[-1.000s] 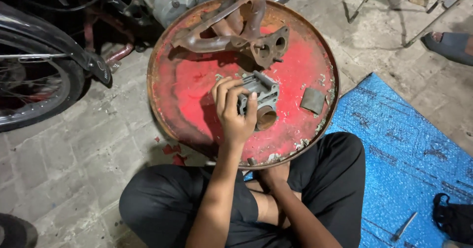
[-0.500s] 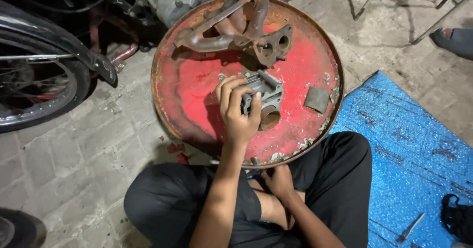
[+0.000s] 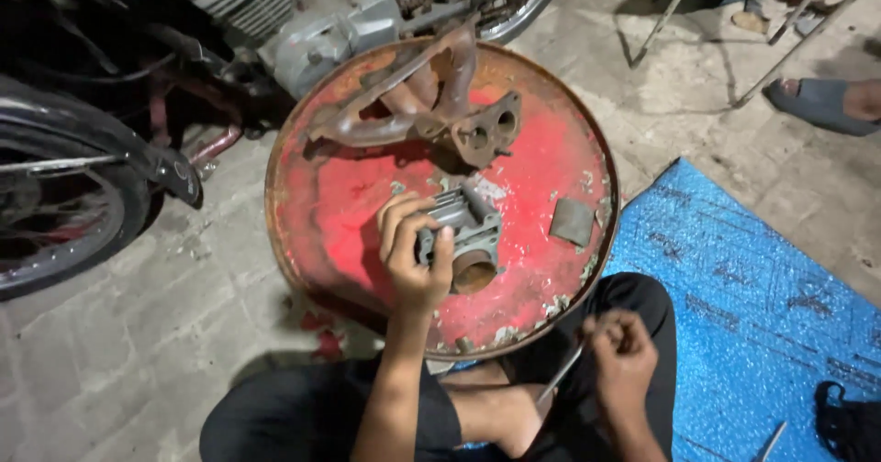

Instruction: The person sits on the floor and uses a small metal file to scrape and clean the surface of a metallic engine cylinder head. The person holds the part with the left hand and files it with the right hand, rotating the part to work on different sides.

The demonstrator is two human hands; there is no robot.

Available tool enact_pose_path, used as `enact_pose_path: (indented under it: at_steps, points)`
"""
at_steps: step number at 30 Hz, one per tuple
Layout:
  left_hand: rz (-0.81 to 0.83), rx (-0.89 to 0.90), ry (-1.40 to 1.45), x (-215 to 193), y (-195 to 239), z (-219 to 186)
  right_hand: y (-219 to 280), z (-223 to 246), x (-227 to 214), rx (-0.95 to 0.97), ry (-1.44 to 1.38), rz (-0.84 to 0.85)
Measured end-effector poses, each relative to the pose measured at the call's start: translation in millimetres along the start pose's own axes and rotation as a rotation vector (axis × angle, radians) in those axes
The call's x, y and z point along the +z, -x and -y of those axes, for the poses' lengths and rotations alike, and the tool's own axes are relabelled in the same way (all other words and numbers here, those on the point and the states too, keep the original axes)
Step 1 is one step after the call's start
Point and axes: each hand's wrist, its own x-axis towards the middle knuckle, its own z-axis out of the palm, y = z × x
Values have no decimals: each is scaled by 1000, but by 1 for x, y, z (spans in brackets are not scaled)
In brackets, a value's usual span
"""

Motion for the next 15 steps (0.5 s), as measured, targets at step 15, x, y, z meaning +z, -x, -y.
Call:
enact_pose_path:
  at_steps: [15]
  points:
    - [-75,14,151,6,-10,35,-121,31,92,-598,600,43]
